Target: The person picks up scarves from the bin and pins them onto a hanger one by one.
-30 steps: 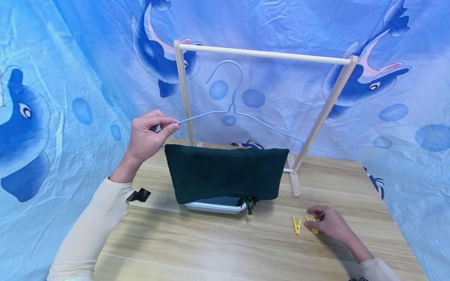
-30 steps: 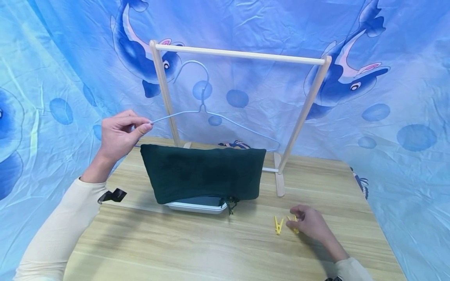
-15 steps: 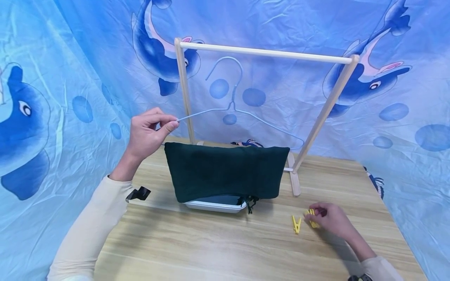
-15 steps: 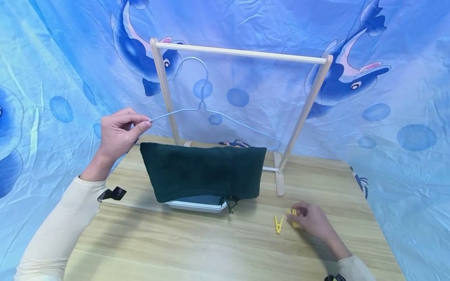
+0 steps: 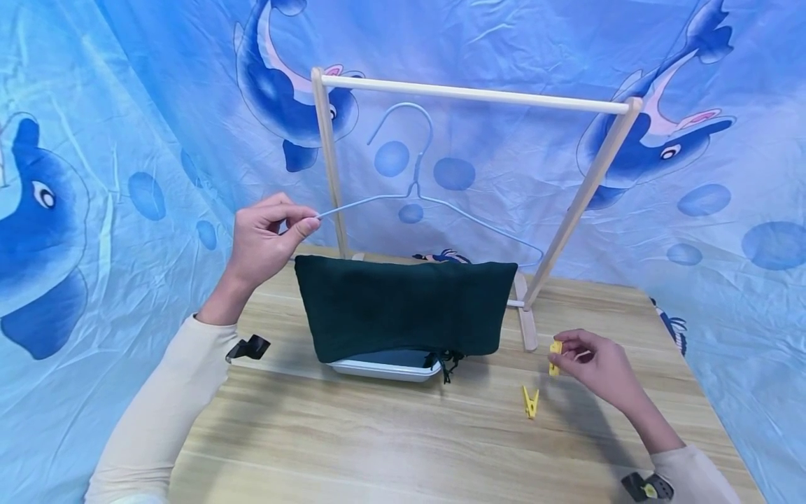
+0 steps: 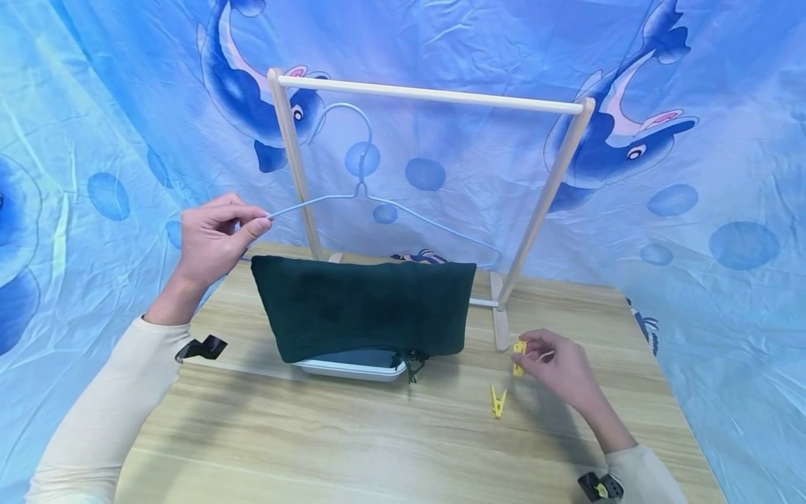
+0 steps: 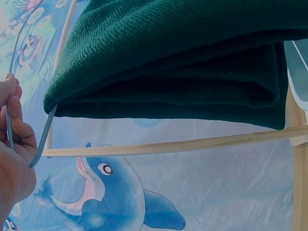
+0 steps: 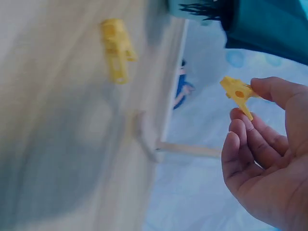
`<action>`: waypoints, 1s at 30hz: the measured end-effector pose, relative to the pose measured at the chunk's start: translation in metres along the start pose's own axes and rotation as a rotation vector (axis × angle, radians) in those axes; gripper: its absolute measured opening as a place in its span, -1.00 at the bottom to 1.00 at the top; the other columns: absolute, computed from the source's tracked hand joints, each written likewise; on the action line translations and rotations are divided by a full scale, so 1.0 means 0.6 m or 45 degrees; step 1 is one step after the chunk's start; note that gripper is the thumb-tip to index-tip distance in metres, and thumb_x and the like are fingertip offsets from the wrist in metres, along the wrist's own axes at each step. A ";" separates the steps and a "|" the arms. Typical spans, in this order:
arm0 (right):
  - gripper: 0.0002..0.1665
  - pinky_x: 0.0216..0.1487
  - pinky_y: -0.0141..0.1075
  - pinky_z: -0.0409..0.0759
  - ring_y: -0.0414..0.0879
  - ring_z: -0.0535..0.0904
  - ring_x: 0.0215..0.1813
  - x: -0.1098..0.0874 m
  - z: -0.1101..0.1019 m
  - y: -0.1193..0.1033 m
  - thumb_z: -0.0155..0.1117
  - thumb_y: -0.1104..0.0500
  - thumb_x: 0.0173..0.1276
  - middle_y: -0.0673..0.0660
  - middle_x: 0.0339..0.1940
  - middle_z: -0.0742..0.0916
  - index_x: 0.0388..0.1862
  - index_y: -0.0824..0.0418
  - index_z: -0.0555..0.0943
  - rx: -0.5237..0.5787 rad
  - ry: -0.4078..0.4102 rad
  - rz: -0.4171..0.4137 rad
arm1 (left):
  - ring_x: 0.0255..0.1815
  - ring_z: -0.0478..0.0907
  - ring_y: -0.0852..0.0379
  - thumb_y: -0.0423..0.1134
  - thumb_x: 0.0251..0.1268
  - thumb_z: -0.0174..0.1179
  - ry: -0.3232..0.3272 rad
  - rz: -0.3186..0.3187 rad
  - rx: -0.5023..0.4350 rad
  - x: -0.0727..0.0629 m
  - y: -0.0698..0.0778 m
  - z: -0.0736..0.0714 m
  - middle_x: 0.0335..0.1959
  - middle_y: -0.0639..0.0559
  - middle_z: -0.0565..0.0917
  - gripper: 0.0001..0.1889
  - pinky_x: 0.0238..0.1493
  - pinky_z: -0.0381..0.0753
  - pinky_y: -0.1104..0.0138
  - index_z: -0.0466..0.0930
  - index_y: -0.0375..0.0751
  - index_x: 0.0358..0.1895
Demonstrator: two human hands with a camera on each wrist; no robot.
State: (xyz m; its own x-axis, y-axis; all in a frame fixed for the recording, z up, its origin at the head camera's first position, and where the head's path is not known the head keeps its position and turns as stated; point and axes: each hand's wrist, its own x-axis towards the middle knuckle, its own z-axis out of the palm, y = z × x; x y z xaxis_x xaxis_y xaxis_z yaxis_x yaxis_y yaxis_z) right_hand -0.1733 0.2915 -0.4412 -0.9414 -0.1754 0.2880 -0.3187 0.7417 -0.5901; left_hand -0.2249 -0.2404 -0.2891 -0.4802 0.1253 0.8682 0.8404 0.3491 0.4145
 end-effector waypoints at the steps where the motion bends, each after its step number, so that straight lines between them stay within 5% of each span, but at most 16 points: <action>1: -0.66 -0.32 -0.41 0.62 -0.29 0.62 -0.36 0.002 -0.003 -0.007 0.55 0.14 0.25 0.01 -0.36 0.74 -0.06 0.24 0.70 0.016 0.014 -0.014 | -0.50 0.29 0.25 -0.69 0.06 0.38 -0.001 0.000 -0.001 0.000 -0.001 0.000 -0.58 0.08 0.50 -0.85 -0.57 0.03 0.41 0.78 -0.47 -0.31; 10: -0.61 -0.29 -0.48 0.60 -0.31 0.60 -0.30 0.032 -0.023 -0.049 0.58 0.22 0.20 0.11 -0.30 0.76 -0.05 0.27 0.64 0.115 0.093 -0.121 | -0.49 0.30 0.25 -0.70 0.07 0.37 0.008 -0.008 -0.020 0.000 -0.005 0.001 -0.56 0.10 0.53 -0.85 -0.57 0.03 0.41 0.78 -0.48 -0.31; 17: -0.59 -0.23 -0.54 0.57 -0.27 0.59 -0.27 0.058 -0.039 -0.088 0.57 0.36 0.16 -0.02 -0.28 0.74 -0.02 0.26 0.65 0.228 0.140 -0.247 | -0.49 0.30 0.25 -0.70 0.07 0.37 -0.006 -0.007 -0.008 0.000 -0.007 0.001 -0.57 0.09 0.51 -0.85 -0.57 0.04 0.41 0.77 -0.48 -0.31; 30: -0.45 -0.23 -0.50 0.59 -0.16 0.60 -0.27 0.106 -0.048 -0.187 0.59 0.47 0.06 0.03 -0.25 0.77 0.07 0.19 0.74 0.348 0.129 -0.538 | -0.48 0.31 0.24 -0.68 0.09 0.38 -0.019 -0.026 0.008 0.001 -0.006 0.003 -0.56 0.08 0.50 -0.87 -0.57 0.06 0.40 0.77 -0.48 -0.30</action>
State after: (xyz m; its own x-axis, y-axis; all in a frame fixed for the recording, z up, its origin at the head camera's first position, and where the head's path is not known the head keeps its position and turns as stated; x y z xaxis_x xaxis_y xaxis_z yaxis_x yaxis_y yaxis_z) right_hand -0.1941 0.2161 -0.3351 -0.7128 -0.3501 0.6077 -0.6993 0.4209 -0.5778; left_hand -0.2290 -0.2399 -0.2904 -0.5011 0.1318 0.8553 0.8287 0.3577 0.4304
